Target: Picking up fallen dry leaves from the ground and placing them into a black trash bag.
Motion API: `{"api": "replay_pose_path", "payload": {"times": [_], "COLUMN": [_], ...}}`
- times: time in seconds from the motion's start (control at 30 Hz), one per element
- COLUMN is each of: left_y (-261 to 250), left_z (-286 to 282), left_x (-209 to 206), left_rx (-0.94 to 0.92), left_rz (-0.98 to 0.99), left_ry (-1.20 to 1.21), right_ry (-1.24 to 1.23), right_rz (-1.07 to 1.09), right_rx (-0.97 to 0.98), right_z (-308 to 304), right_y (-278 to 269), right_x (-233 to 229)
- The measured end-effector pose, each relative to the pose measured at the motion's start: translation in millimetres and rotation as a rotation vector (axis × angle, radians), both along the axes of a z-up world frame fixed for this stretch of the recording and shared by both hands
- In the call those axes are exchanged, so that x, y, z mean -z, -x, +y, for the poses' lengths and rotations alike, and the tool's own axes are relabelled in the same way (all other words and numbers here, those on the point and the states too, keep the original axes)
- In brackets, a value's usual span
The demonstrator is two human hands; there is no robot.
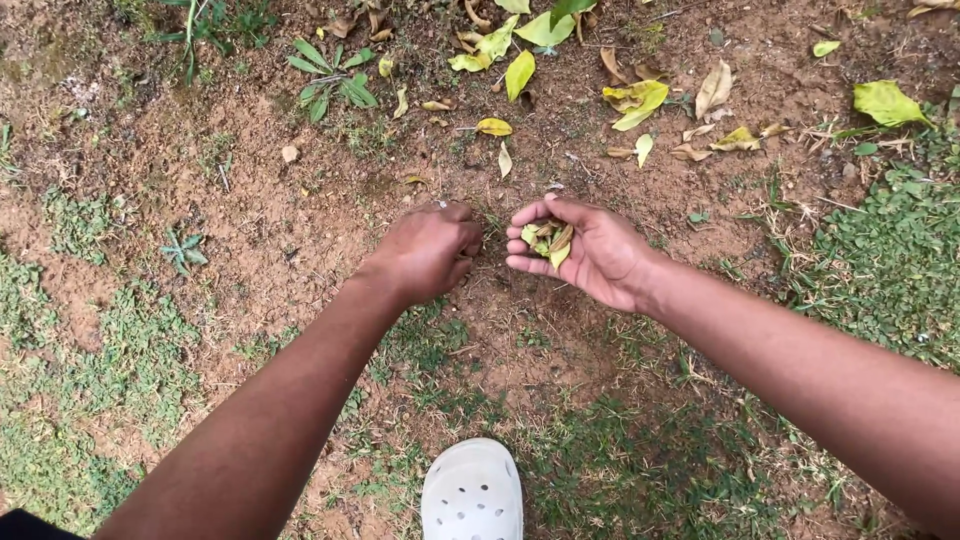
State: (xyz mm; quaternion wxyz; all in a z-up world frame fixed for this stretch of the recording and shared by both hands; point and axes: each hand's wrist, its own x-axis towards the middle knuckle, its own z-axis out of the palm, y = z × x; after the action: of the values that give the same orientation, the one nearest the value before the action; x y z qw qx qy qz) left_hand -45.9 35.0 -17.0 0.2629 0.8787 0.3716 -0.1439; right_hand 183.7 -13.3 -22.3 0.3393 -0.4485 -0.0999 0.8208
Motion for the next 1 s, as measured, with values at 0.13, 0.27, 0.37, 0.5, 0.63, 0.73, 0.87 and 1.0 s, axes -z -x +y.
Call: {"api": "replay_pose_path", "payload": {"times": [0.13,0.27,0.37,0.5,0.63,0.73,0.87,1.0], "left_y": [-6,-22,-40,-44,-29,-31,-54,-62], "left_z": [6,27,38,41,47,49,47,51], "left_x": [-9,-21,-49,-35,14,29,13,26], "left_rx": [-0.288,-0.536,-0.547,-0.624,-0.715,-0.803,-0.673,-0.592], "left_rz": [-0.118,-0.525,-0.602,-0.6,-0.623,-0.534,-0.486,-0.456], "left_ry": [0.234,0.24,0.503,0.397,0.27,0.211,-0.003,-0.062], "right_ry": [-0.005,0.025,0.062,0.0,-0.058,-0.049,-0.054,-0.057], "right_rz": [-0.001,-0.007,0.024,0.08,0.065,0.04,0.04,0.066], "right_rx": [0.006,0.063,0.113,0.131,0.133,0.156,0.198,0.244], "right_z": [1,5,11,15,16,15,14,14], "right_y": [0,0,2,-6,-16,-20,-29,-36], "right_x": [2,0,-4,3,5,6,8,7]}}
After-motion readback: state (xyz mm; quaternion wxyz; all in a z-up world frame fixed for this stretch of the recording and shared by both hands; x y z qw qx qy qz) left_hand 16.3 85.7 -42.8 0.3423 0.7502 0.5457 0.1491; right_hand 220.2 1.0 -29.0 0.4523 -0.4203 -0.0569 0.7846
